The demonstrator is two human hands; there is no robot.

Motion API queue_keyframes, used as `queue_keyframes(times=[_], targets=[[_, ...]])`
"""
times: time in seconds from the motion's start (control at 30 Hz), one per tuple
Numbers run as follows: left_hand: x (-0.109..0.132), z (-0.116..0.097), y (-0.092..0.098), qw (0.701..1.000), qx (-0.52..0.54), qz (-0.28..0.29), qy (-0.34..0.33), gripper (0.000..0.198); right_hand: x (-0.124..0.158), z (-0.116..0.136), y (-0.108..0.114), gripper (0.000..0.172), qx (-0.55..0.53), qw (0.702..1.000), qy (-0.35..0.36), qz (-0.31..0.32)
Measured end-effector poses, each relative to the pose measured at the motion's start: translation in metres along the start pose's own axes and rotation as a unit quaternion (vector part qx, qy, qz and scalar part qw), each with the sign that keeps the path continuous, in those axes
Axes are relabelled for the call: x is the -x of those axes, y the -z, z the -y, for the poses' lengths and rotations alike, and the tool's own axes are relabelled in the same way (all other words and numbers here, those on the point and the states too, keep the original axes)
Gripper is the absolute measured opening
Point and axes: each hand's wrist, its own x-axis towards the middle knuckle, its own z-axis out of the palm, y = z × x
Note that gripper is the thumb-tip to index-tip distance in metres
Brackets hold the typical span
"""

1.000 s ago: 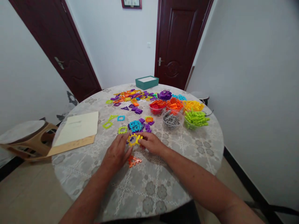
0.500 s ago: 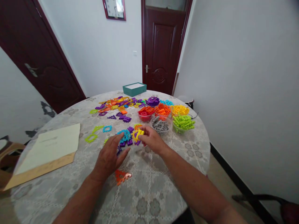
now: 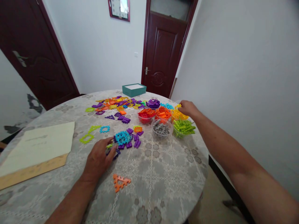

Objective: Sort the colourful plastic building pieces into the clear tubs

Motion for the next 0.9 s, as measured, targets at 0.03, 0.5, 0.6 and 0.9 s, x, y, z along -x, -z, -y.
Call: queue_keyframes(times=[0.03,0.5,0.6,0.9], targets=[[0.000,0.001,0.000,1.000,-0.002,0.003,0.008,0.036,-0.004,-0.001,-0.004,0.040,0.027,0.999,0.002,0.027],[0.003,0.010,-0.003,0.998,0.007,0.029,0.060,0.039,-0.014,0.000,-0.023,0.037,0.019,0.994,-0.010,0.111],[0.003,0.010,-0.002,0.998,0.010,0.031,0.056,0.040,-0.015,-0.001,-0.020,0.037,-0.009,0.993,-0.034,0.116],[0.004,0.011,-0.003,0.997,0.009,0.043,0.068,0.038,-0.010,-0.001,-0.024,0.025,-0.193,0.964,-0.125,0.133]])
